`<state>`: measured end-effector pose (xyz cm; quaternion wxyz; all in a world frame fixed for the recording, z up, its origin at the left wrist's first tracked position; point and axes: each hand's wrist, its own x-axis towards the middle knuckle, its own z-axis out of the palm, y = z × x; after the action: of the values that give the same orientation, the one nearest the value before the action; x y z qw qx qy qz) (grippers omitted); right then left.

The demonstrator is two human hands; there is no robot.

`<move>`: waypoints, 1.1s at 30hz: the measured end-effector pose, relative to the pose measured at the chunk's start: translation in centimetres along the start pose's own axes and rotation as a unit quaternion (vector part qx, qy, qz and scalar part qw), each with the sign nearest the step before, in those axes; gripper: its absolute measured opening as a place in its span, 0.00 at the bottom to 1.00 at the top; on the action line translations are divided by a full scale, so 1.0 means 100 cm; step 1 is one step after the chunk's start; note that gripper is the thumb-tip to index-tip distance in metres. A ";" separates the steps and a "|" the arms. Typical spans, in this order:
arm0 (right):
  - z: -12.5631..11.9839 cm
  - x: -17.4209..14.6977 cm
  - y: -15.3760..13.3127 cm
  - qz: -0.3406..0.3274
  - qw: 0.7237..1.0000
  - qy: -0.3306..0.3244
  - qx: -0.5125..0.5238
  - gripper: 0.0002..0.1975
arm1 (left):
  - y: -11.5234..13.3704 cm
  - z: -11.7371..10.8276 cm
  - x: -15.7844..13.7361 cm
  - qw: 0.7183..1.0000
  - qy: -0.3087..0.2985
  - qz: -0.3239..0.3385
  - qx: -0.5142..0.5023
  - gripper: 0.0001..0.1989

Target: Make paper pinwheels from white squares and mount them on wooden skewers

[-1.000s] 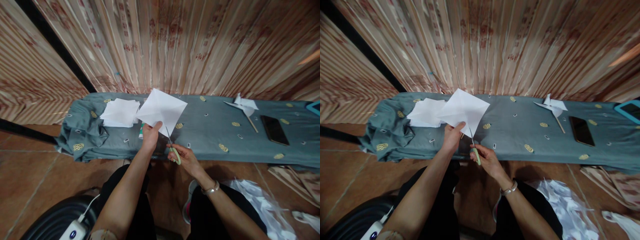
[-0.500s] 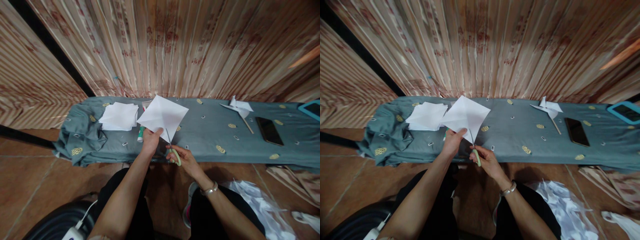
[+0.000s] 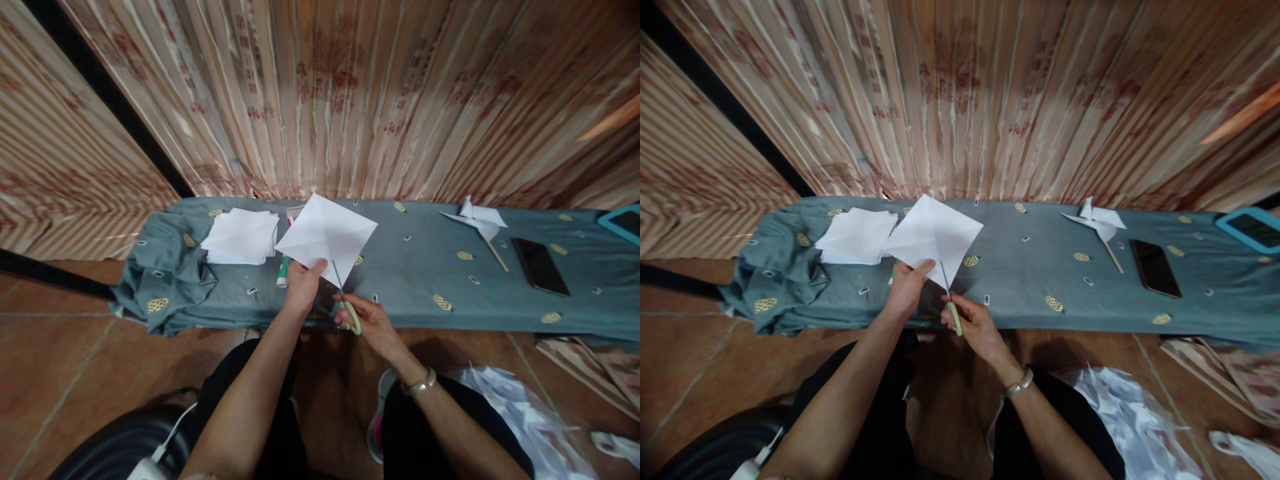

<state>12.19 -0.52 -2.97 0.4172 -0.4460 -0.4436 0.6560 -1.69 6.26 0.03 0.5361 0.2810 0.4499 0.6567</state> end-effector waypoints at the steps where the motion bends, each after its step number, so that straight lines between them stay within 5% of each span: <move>1: 0.000 0.000 0.000 0.002 1.000 0.000 -0.001 0.25 | 0.000 0.000 0.000 1.000 -0.001 0.002 0.000 0.15; 33: 0.002 0.003 -0.006 -0.003 1.000 0.016 -0.024 0.24 | -0.010 0.000 -0.006 0.999 -0.007 -0.014 0.045 0.15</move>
<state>12.01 -0.17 -2.44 0.4156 -0.4650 -0.4538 0.6364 -1.15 5.74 -0.78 0.5353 0.3034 0.4791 0.6260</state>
